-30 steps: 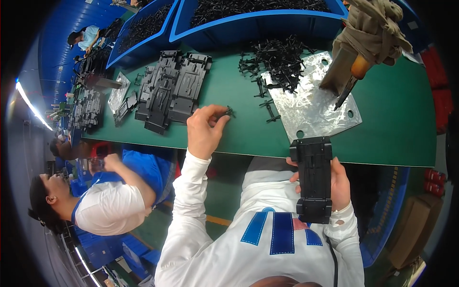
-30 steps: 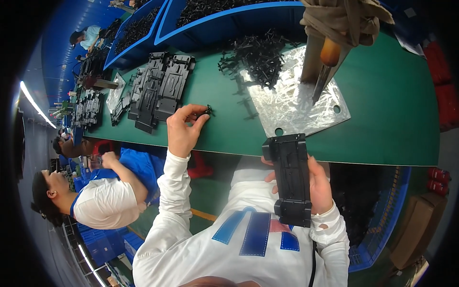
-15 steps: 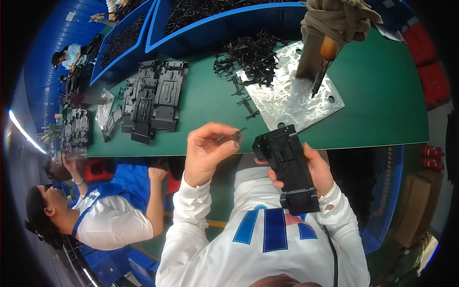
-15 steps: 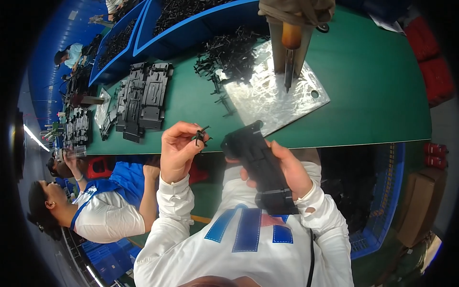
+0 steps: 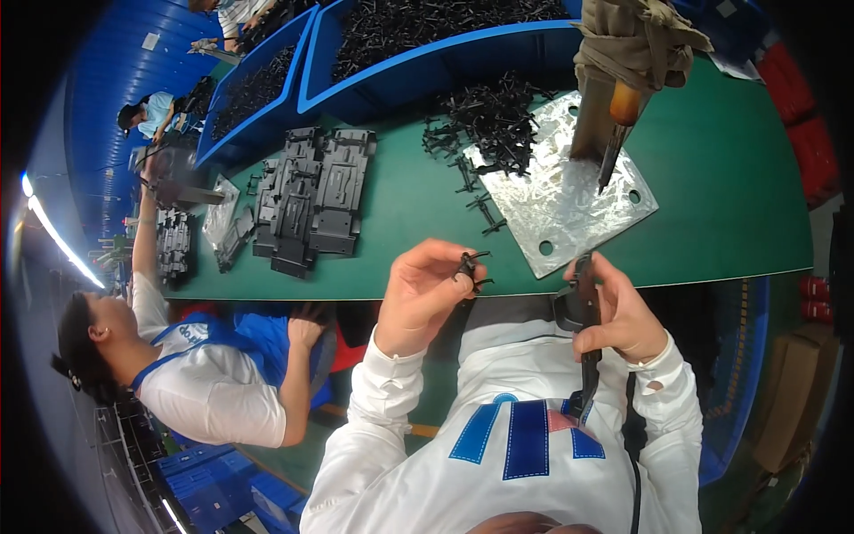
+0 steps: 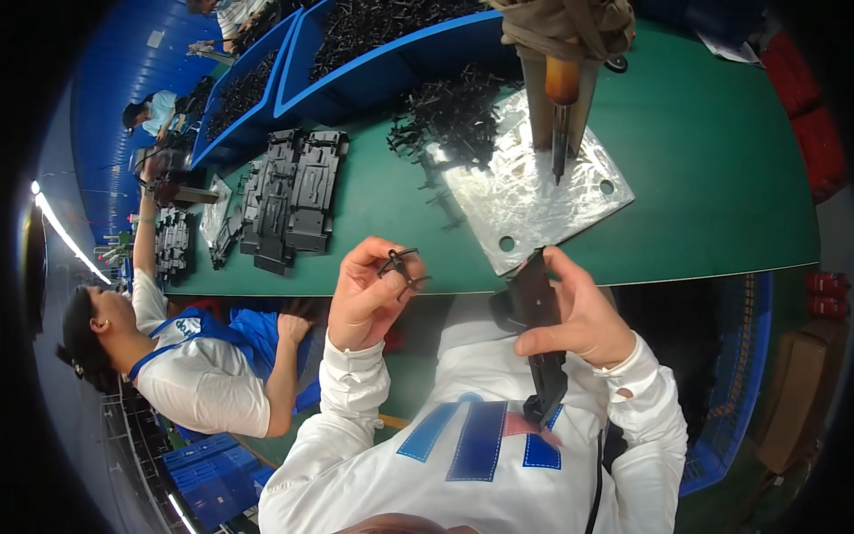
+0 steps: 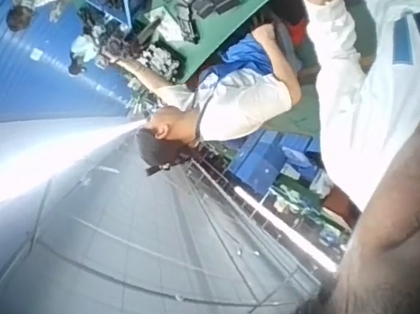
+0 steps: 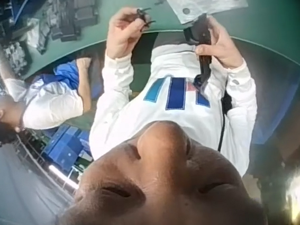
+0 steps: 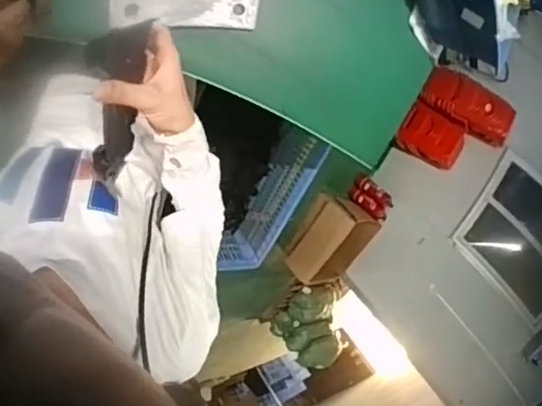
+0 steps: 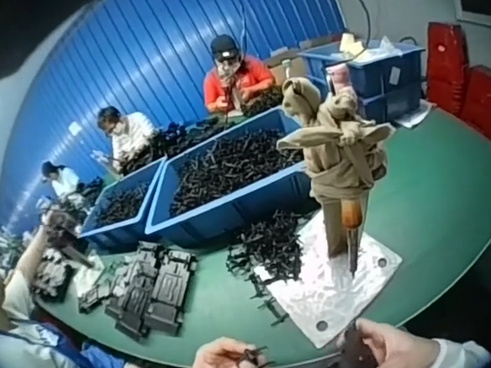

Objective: Assembling small plastic components onto a toy vehicle chassis using an industrial heat-staking tool.

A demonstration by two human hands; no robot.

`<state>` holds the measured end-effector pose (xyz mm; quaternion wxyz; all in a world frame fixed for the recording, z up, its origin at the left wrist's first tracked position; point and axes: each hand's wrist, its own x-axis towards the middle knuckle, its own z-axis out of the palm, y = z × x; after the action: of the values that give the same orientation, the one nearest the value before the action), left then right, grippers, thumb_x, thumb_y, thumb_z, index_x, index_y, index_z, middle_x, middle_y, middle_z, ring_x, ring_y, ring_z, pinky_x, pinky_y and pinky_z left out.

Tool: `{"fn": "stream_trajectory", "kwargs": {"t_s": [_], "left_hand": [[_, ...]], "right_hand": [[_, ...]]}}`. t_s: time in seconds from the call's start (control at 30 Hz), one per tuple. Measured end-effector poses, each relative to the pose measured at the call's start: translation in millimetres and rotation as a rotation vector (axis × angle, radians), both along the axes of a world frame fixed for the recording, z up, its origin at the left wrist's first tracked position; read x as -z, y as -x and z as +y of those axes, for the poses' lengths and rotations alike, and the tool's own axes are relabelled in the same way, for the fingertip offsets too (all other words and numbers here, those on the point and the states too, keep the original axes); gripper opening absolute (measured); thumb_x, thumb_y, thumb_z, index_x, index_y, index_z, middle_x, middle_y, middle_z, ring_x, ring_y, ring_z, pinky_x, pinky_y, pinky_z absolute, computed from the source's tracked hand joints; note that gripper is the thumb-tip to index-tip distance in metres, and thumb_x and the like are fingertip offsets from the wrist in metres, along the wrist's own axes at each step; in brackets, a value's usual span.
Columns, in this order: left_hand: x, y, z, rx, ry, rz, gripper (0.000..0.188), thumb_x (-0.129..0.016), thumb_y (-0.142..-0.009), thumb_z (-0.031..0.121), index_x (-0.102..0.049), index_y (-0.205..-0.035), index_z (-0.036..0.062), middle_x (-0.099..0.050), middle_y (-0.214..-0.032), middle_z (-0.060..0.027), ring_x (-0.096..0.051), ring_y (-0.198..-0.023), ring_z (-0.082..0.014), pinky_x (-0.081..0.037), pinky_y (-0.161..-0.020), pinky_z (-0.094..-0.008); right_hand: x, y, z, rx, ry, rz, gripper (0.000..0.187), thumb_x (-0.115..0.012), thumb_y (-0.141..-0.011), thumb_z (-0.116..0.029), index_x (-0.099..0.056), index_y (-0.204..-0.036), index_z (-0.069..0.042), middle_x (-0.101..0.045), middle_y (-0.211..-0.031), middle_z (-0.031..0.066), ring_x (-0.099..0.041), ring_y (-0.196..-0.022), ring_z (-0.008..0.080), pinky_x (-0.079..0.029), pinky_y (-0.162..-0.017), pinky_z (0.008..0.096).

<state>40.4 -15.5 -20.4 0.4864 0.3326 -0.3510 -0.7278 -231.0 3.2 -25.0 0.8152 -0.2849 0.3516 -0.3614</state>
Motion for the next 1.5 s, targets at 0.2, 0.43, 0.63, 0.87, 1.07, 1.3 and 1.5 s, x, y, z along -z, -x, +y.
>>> {"fn": "stream_trajectory", "kwargs": {"t_s": [0.2, 0.43, 0.63, 0.87, 1.07, 1.3, 1.5], "left_hand": [[6.3, -3.4, 1.1, 0.004, 0.054, 0.047, 0.024, -0.067, -0.087, -0.005, -0.063, -0.11, 0.0016, -0.069, -0.101, -0.0105, -0.066, -0.094, -0.0167, -0.051, -0.084, -0.0294], [5.2, -8.8, 5.7, -0.067, 0.177, -0.049, 0.023, -0.069, -0.085, -0.008, -0.066, -0.106, 0.0003, -0.07, -0.102, -0.0123, -0.066, -0.095, -0.0182, -0.051, -0.088, -0.0317], [-4.2, -7.1, 6.6, -0.15, 0.274, -0.365, 0.021, -0.072, -0.083, -0.008, -0.069, -0.103, -0.002, -0.07, -0.101, -0.0116, -0.065, -0.092, -0.0174, -0.051, -0.085, -0.0308], [17.5, -36.7, -31.4, -0.027, 0.951, -1.484, 0.021, -0.068, -0.076, -0.005, -0.072, -0.092, 0.0079, -0.067, -0.108, -0.0069, -0.06, -0.093, -0.0291, -0.05, -0.077, -0.0354], [14.5, -47.0, -30.7, -0.09, 1.022, -1.552, 0.023, -0.064, -0.078, -0.007, -0.07, -0.096, 0.0071, -0.063, -0.106, -0.0095, -0.058, -0.091, -0.0282, -0.05, -0.076, -0.0355], [25.0, -17.5, -19.2, -0.386, 0.344, -1.397, 0.023, -0.078, -0.081, 0.011, -0.064, -0.095, 0.0001, -0.067, -0.063, -0.009, -0.061, -0.052, -0.0166, -0.049, -0.054, -0.029], [1.2, 7.1, -0.2, -0.501, 0.614, -1.267, 0.016, -0.078, -0.075, -0.002, -0.07, -0.088, 0.0011, -0.071, -0.08, -0.0093, -0.065, -0.071, -0.02, -0.051, -0.066, -0.029]], "right_hand": [[14.3, 0.2, -5.1, -0.095, 0.186, 0.058, 0.068, -0.086, -0.072, 0.001, -0.045, -0.127, -0.002, -0.06, -0.111, 0.0046, -0.058, -0.101, 0.0108, -0.048, -0.09, 0.0271], [8.0, -9.7, -1.6, -0.048, 0.272, 0.179, 0.058, -0.082, -0.078, -0.003, -0.046, -0.124, 0.0, -0.06, -0.11, 0.005, -0.056, -0.1, 0.0083, -0.047, -0.089, 0.0252], [1.7, -18.9, -0.4, -0.023, 0.086, -0.005, 0.05, -0.069, -0.083, -0.001, -0.04, -0.123, -0.001, -0.063, -0.11, 0.0137, -0.071, -0.088, 0.0259, -0.062, -0.076, 0.039], [7.4, -20.5, 4.2, 0.099, 0.055, -0.024, 0.059, -0.063, -0.084, 0.002, -0.034, -0.135, 0.001, -0.06, -0.12, 0.0206, -0.071, -0.094, 0.0312, -0.061, -0.082, 0.0453], [9.4, -12.3, 4.8, 0.079, -0.06, -0.126, 0.06, -0.055, -0.085, 0.009, -0.029, -0.139, -0.001, -0.058, -0.125, 0.0211, -0.07, -0.099, 0.0373, -0.061, -0.082, 0.0423], [8.7, -19.7, 3.4, 0.134, 0.031, -0.065, 0.059, -0.055, -0.085, 0.005, -0.029, -0.138, -0.005, -0.056, -0.126, 0.0234, -0.068, -0.102, 0.0444, -0.061, -0.082, 0.046], [6.0, -28.5, 8.7, 0.147, 0.127, -0.064, 0.056, -0.05, -0.087, 0.014, -0.03, -0.136, -0.002, -0.054, -0.125, 0.0166, -0.07, -0.102, 0.0322, -0.057, -0.086, 0.0379]]}}
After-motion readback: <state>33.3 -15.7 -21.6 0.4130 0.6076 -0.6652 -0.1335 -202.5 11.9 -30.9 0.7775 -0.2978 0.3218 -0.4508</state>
